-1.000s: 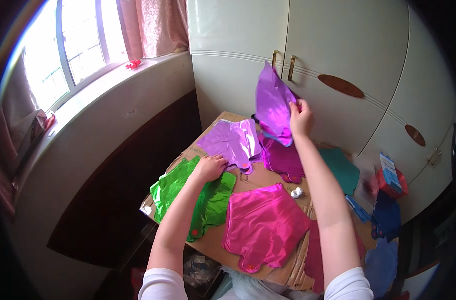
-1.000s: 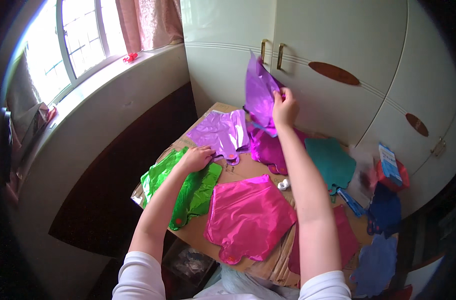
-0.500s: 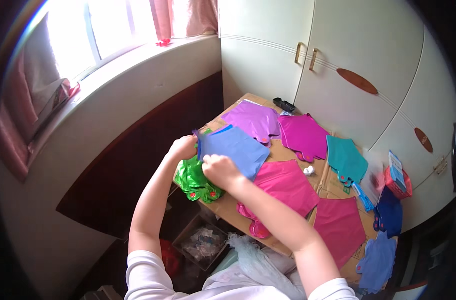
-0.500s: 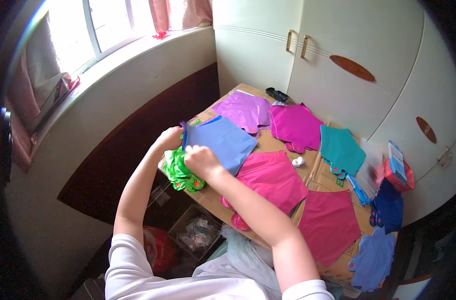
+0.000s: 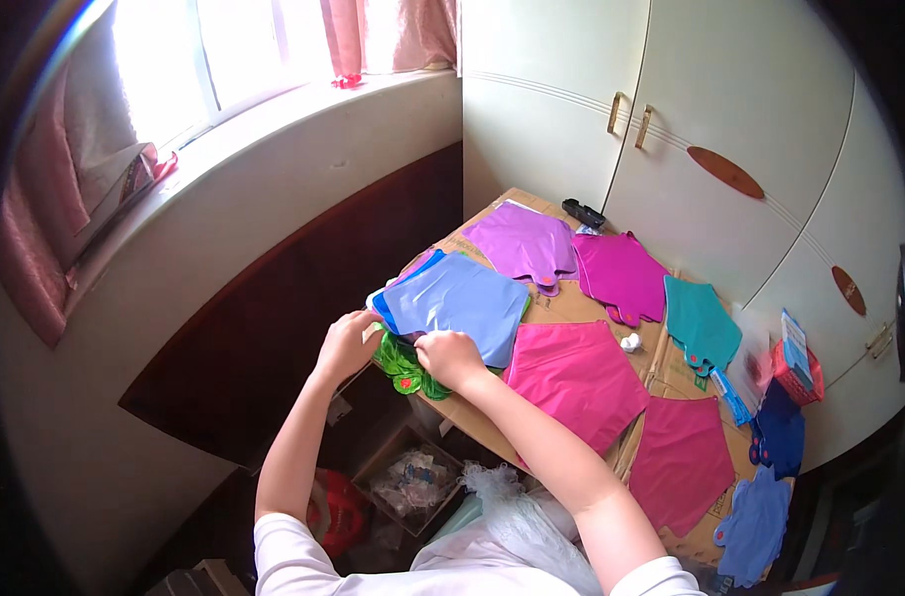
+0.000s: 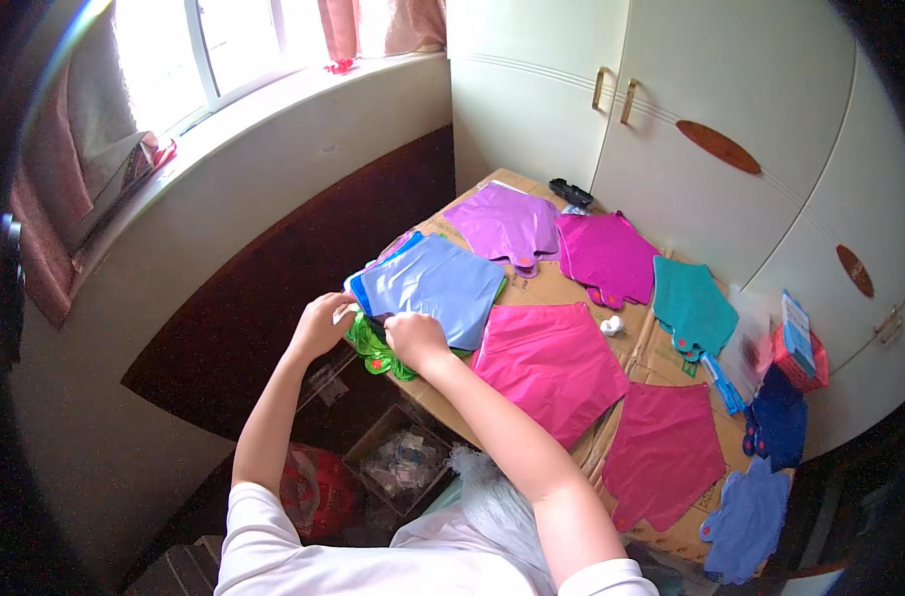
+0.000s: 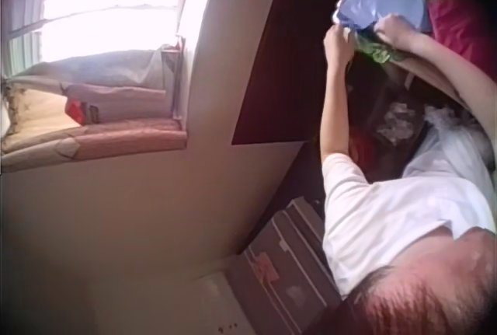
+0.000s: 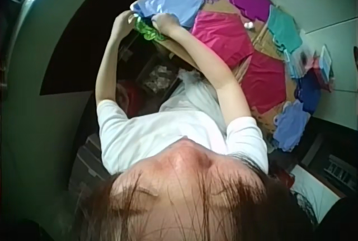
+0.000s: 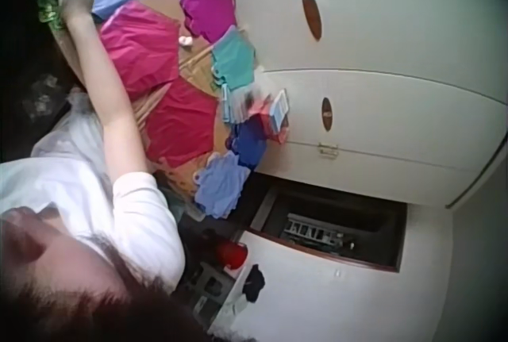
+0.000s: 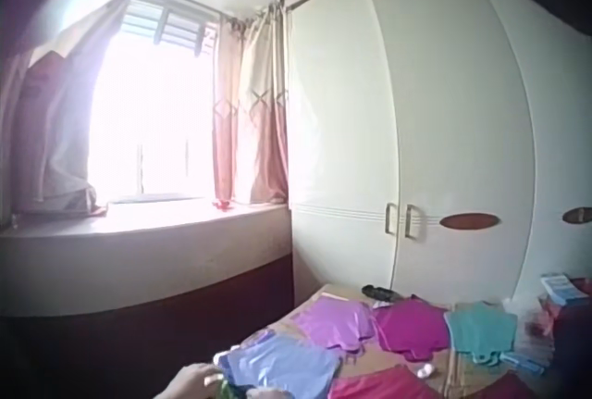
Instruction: Folding plastic bibs and placing them into individual retail packages.
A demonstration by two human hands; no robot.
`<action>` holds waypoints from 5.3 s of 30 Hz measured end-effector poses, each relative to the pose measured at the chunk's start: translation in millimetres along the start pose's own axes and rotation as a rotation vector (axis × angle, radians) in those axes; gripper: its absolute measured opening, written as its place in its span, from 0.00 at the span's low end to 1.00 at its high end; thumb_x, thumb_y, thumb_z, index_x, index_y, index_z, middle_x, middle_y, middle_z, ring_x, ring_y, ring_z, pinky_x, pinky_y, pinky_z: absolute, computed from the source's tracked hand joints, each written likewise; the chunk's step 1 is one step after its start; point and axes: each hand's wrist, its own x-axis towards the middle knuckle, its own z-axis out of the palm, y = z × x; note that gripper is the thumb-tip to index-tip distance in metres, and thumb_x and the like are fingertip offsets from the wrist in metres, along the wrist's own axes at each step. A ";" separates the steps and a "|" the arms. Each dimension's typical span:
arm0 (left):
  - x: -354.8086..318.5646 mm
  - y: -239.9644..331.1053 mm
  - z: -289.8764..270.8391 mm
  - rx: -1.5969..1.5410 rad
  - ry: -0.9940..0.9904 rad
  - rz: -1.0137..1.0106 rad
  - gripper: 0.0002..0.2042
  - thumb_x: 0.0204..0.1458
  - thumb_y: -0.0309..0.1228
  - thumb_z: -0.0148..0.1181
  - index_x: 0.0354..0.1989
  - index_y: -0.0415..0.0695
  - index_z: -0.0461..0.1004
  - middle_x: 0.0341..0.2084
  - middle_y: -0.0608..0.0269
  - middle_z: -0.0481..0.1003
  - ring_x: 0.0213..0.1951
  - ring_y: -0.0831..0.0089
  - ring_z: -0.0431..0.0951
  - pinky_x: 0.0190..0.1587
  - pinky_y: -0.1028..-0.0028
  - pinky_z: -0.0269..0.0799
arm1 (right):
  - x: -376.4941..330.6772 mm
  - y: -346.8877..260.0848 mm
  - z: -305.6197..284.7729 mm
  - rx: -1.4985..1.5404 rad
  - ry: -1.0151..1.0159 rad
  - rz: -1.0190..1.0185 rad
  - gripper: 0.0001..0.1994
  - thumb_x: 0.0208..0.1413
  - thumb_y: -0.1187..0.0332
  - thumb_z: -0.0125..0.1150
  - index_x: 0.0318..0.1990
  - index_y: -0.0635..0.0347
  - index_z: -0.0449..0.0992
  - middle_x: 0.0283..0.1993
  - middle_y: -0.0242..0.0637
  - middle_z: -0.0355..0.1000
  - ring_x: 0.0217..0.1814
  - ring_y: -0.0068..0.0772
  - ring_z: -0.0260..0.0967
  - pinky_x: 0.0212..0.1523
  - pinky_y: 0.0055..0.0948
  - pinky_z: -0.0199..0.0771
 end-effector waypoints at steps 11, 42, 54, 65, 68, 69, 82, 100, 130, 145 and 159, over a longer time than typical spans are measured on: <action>-9.8 -1.9 28.4 -0.123 -0.205 0.167 0.10 0.50 0.33 0.57 0.39 0.42 0.73 0.44 0.52 0.73 0.49 0.57 0.71 0.51 0.63 0.66 | 6.7 14.5 -9.1 0.603 0.025 0.370 0.12 0.42 0.64 0.69 0.31 0.62 0.80 0.26 0.36 0.77 0.27 0.22 0.72 0.32 0.24 0.71; -38.8 264.3 104.6 -0.325 -0.303 0.718 0.12 0.42 0.28 0.62 0.38 0.44 0.74 0.45 0.57 0.72 0.48 0.56 0.70 0.49 0.61 0.64 | -350.3 -6.9 -217.7 -0.802 0.295 0.283 0.08 0.42 0.72 0.60 0.33 0.60 0.75 0.38 0.37 0.72 0.40 0.32 0.71 0.36 0.27 0.74; -97.7 285.3 126.5 -0.662 -0.629 0.612 0.11 0.45 0.21 0.59 0.39 0.38 0.74 0.38 0.54 0.75 0.40 0.61 0.76 0.41 0.69 0.71 | -383.7 -0.2 -238.6 -0.229 0.395 0.551 0.16 0.54 0.59 0.57 0.47 0.57 0.74 0.53 0.46 0.69 0.53 0.44 0.69 0.49 0.35 0.72; -189.0 304.9 180.8 -1.342 -1.377 -0.329 0.20 0.55 0.28 0.56 0.54 0.33 0.63 0.50 0.56 0.70 0.53 0.70 0.69 0.57 0.71 0.61 | -413.7 142.9 -247.4 -0.294 0.297 0.824 0.25 0.58 0.55 0.51 0.57 0.63 0.62 0.58 0.55 0.61 0.63 0.53 0.55 0.64 0.44 0.52; -196.6 305.0 194.5 -1.427 -1.314 -0.680 0.22 0.55 0.27 0.55 0.56 0.34 0.59 0.50 0.55 0.69 0.53 0.66 0.69 0.58 0.66 0.62 | -404.5 112.9 -237.8 -0.246 0.249 0.823 0.25 0.58 0.54 0.50 0.57 0.62 0.61 0.59 0.56 0.60 0.64 0.53 0.54 0.65 0.46 0.49; -198.1 306.6 197.6 -1.437 -1.290 -0.818 0.22 0.55 0.26 0.54 0.57 0.35 0.58 0.50 0.54 0.69 0.53 0.64 0.70 0.57 0.64 0.63 | -408.5 106.0 -232.8 -0.253 0.259 0.797 0.25 0.58 0.54 0.50 0.57 0.62 0.61 0.58 0.56 0.60 0.63 0.54 0.55 0.64 0.49 0.49; -185.3 302.5 170.5 -1.497 -1.437 -0.978 0.18 0.59 0.28 0.46 0.55 0.31 0.58 0.47 0.49 0.70 0.47 0.54 0.74 0.49 0.58 0.72 | -395.0 80.3 -245.9 0.338 0.394 0.983 0.25 0.53 0.61 0.60 0.55 0.65 0.61 0.49 0.49 0.67 0.49 0.42 0.68 0.49 0.37 0.68; -204.0 289.5 190.2 -1.594 -1.761 -0.870 0.21 0.58 0.34 0.49 0.55 0.32 0.61 0.49 0.50 0.70 0.51 0.59 0.72 0.53 0.65 0.68 | -319.6 172.6 -236.2 0.719 0.122 0.806 0.18 0.50 0.60 0.64 0.46 0.60 0.74 0.42 0.39 0.74 0.43 0.25 0.69 0.46 0.26 0.67; -191.7 337.6 159.1 -1.609 -1.294 -1.107 0.32 0.58 0.56 0.34 0.60 0.42 0.54 0.50 0.52 0.69 0.45 0.57 0.75 0.42 0.64 0.71 | -341.0 162.9 -268.1 -0.077 -0.112 0.892 0.16 0.54 0.53 0.53 0.29 0.57 0.77 0.30 0.46 0.74 0.36 0.49 0.72 0.39 0.43 0.69; -188.4 329.4 182.6 -1.477 -1.628 -0.873 0.26 0.59 0.46 0.44 0.58 0.37 0.60 0.51 0.50 0.70 0.54 0.58 0.69 0.61 0.64 0.53 | -337.5 176.6 -271.2 0.106 -0.119 0.800 0.14 0.53 0.57 0.58 0.35 0.58 0.75 0.30 0.43 0.74 0.33 0.39 0.71 0.34 0.34 0.67; -190.1 301.7 194.7 -1.842 -1.729 -1.008 0.37 0.37 0.31 0.60 0.59 0.31 0.56 0.53 0.43 0.66 0.58 0.52 0.64 0.62 0.62 0.54 | -335.8 185.3 -262.0 0.137 -0.102 0.790 0.09 0.53 0.65 0.57 0.34 0.61 0.73 0.30 0.41 0.74 0.32 0.32 0.71 0.34 0.31 0.68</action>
